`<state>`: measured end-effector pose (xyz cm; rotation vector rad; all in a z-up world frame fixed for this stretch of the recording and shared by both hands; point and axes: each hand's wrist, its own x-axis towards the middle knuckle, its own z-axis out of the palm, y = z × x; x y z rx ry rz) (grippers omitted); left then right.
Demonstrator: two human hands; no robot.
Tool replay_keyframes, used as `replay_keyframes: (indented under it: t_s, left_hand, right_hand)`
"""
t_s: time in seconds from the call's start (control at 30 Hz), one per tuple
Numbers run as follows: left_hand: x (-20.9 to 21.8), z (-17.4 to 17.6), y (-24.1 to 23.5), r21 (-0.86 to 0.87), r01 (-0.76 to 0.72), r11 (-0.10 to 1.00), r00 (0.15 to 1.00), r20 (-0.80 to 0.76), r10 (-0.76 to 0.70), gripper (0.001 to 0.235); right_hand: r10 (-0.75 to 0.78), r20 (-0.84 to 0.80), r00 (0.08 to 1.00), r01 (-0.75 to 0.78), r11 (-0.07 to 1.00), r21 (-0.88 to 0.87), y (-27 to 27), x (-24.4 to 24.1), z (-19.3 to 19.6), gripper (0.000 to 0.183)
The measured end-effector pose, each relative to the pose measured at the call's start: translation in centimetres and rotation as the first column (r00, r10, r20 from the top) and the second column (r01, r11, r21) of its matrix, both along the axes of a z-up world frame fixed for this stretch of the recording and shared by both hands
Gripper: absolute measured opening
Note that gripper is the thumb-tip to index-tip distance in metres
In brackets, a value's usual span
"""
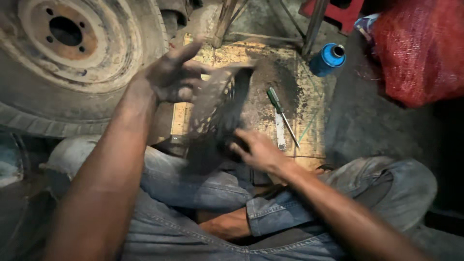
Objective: The person scrubs a circular metal mechanical part with a wire brush and then wipes it with a cloth. The person rotates the part to clean different areas.
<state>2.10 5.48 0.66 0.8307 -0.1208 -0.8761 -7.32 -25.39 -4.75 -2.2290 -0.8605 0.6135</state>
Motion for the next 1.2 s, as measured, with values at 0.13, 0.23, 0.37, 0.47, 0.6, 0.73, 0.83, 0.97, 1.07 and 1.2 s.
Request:
replay_keyframes:
  t_s: [0.13, 0.23, 0.37, 0.47, 0.6, 0.73, 0.83, 0.97, 1.07, 1.2]
  left_hand:
    - [-3.6, 2.4, -2.7, 0.227, -0.120, 0.966, 0.960, 0.273, 0.055, 0.117]
    - [-4.9, 2.3, -5.1, 0.399, -0.215, 0.891, 0.833, 0.552, -0.046, 0.123]
    - [-5.3, 1.3, -5.3, 0.607, -0.378, 0.699, 0.728, 0.661, -0.180, 0.115]
    - [-5.2, 1.0, -5.9, 0.511, -0.269, 0.816, 0.721, 0.669, -0.181, 0.110]
    - [-4.8, 0.8, -8.7, 0.634, -0.372, 0.678, 0.453, 0.762, -0.464, 0.119]
    - [-3.7, 0.6, -7.4, 0.510, -0.400, 0.761, 0.626, 0.759, -0.180, 0.097]
    - [-4.9, 1.2, -6.2, 0.170, -0.277, 0.946, 0.867, 0.468, 0.170, 0.092]
    - [-6.1, 1.7, -4.8, -0.317, -0.222, 0.922, 0.975, -0.092, 0.203, 0.073]
    - [-5.5, 0.3, -5.8, -0.165, -0.448, 0.878, 0.888, 0.034, 0.459, 0.065]
    - [-4.7, -2.6, -5.6, -0.200, -0.656, 0.728, 0.748, -0.047, 0.662, 0.062]
  right_hand:
    - [-0.013, -0.092, 0.996, 0.026, 0.990, 0.139, 2.4, -3.1, -2.9, 0.051]
    - [-0.048, -0.146, 0.988, 0.058, 0.996, 0.069, 4.7, -3.3, -3.1, 0.028]
    - [0.099, -0.056, 0.994, -0.093, 0.991, 0.091, 3.8, -1.0, -3.3, 0.029]
    - [-0.108, -0.112, 0.988, 0.132, 0.964, 0.229, 1.0, 1.6, -2.7, 0.031]
    - [-0.175, -0.081, 0.981, 0.191, 0.941, 0.280, 1.0, 6.0, -0.7, 0.033]
    - [-0.097, -0.016, 0.995, 0.097, 0.946, 0.308, 2.5, 7.6, 1.0, 0.036]
    - [-0.114, 0.008, 0.993, 0.105, 0.939, 0.326, 3.2, 8.1, 2.0, 0.038]
    - [-0.403, -0.242, 0.883, 0.426, 0.472, 0.772, 4.1, 7.3, 2.7, 0.025]
    - [-0.410, -0.056, 0.910, 0.281, 0.513, 0.811, 8.4, 8.6, 3.7, 0.024]
    - [-0.432, 0.142, 0.891, 0.355, 0.856, 0.377, 12.7, 3.6, 3.1, 0.049]
